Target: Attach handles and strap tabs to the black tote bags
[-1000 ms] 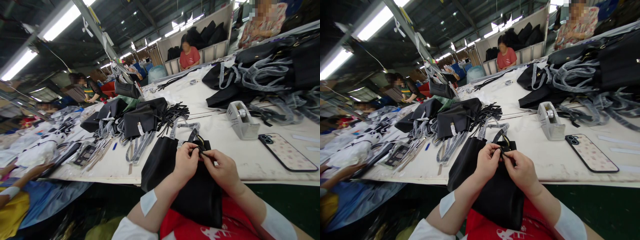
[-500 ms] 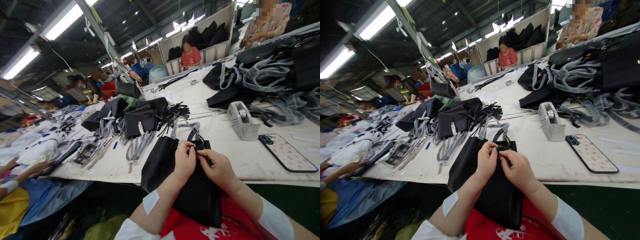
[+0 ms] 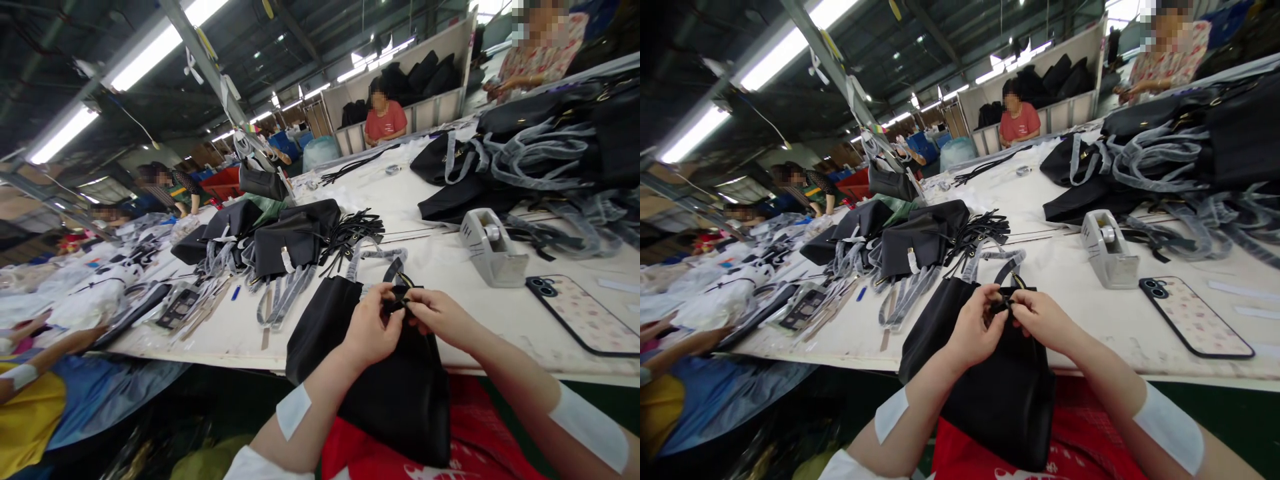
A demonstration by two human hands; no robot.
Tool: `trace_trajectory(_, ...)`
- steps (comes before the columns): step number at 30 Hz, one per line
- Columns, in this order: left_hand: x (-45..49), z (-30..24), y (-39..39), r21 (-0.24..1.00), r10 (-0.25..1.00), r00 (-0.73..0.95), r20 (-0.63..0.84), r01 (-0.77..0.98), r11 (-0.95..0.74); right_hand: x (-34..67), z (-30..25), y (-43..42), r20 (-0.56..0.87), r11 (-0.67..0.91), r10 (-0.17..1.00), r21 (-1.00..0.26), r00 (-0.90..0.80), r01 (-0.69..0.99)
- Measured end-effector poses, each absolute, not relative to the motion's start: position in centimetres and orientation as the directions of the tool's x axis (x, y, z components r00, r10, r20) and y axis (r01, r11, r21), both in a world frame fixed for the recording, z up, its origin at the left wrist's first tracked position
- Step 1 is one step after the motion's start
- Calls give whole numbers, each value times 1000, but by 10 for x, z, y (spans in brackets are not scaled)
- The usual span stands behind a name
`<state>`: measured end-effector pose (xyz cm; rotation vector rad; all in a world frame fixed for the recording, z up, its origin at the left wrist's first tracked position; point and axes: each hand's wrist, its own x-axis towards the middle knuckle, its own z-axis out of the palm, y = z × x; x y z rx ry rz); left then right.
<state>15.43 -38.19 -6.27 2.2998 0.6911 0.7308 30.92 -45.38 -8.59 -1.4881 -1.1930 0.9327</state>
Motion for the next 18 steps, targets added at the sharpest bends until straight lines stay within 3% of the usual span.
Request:
trace_trajectory(4,147,-60,-393,557,688,576,441,426,-713,302,-96,-452,38,-17,946,-986,321,165)
trace_trajectory(9,145,-63,-401,457,689,673,268,541,-706,291,-99,-456,109,48,947,-978,302,202)
trace_trajectory(18,145,-63,-400,440,700,686,199,576,-689,291,-101,-461,100,31,963,-964,251,264)
